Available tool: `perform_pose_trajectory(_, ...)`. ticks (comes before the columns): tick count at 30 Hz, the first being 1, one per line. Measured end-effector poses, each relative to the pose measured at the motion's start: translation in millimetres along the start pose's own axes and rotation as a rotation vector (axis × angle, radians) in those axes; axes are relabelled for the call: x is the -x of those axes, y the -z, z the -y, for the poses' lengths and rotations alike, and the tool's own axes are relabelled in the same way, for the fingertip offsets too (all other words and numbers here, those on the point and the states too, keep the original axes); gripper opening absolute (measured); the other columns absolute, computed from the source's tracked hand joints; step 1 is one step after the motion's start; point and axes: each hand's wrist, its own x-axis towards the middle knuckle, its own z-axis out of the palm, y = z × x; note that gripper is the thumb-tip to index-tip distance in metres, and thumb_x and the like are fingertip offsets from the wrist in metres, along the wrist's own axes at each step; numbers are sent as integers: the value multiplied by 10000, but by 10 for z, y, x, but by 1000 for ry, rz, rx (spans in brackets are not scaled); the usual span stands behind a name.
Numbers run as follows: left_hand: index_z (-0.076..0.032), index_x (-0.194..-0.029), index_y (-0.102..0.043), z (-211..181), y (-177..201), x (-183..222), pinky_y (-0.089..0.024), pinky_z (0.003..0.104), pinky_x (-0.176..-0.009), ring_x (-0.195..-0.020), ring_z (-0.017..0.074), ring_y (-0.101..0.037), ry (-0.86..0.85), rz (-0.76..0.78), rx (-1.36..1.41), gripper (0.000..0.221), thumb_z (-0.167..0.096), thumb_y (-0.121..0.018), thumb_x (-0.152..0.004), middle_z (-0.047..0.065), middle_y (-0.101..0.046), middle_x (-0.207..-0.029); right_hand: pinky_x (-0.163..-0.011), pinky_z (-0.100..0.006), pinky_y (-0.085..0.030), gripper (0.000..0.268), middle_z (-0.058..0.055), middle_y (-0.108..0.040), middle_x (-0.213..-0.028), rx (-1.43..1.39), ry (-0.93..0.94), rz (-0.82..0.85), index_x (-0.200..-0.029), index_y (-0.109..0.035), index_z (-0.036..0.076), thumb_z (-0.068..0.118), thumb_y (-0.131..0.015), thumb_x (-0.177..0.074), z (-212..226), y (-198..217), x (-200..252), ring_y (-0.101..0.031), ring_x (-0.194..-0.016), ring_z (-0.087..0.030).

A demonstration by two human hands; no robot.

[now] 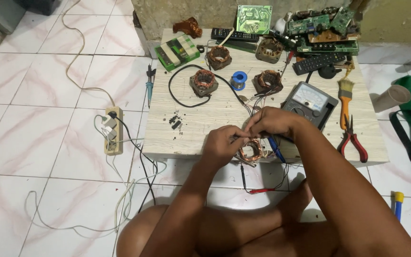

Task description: Inspecting and testing wire connections on a motor stator using a multimeter and hand tools.

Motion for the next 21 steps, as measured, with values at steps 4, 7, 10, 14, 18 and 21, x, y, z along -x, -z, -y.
perform_pose_trajectory(4,-53,-990,-765,-56,18,9,-582,365,-701,-804,300,-744,39,9,23,107,-67,-759,-884,151,-744,-811,-545,-317,-519,171,-157,-653,-582,47,-25,9,-820,-838,24,50,-810,-654,-130,68,-155,-619,-584,-217)
perform_pose_trajectory(7,-58,-1026,-756,-16,-10,19,-588,370,-713,-824,291,-748,68,8,21,145,-87,-763,-885,147,-753,-837,-558,-323,-550,170,-140,-682,-609,42,-57,6,-805,-838,42,65,-841,-637,-245,58,-262,-654,-602,-198)
perform_pose_trajectory(10,-68,-1080,-764,32,-34,8,-588,362,-744,-826,242,-736,69,5,98,193,-108,-769,-891,150,-758,-862,-585,-320,-566,163,-137,-685,-644,0,-83,25,-822,-826,43,53,-853,-661,-332,83,-332,-666,-628,-202)
perform_pose_trajectory(14,-52,-1005,-784,-24,-6,-27,-591,378,-704,-814,313,-744,7,-16,42,140,-70,-781,-867,162,-751,-829,-599,-324,-569,151,-139,-692,-656,20,-75,45,-827,-831,42,33,-837,-676,-217,97,-241,-665,-636,-203)
perform_pose_trajectory(18,-67,-965,-797,-33,-3,-40,-594,368,-697,-804,308,-748,-13,-19,13,107,-64,-778,-860,151,-756,-821,-609,-334,-573,140,-128,-710,-699,31,-51,58,-832,-825,37,24,-829,-692,-190,114,-204,-671,-664,-200)
perform_pose_trajectory(21,-80,-984,-800,-26,-5,-37,-602,346,-725,-841,289,-751,29,0,-16,121,-70,-780,-865,138,-762,-857,-609,-327,-557,129,-115,-703,-716,1,23,37,-865,-833,15,2,-799,-741,-96,87,-22,-667,-655,-187)
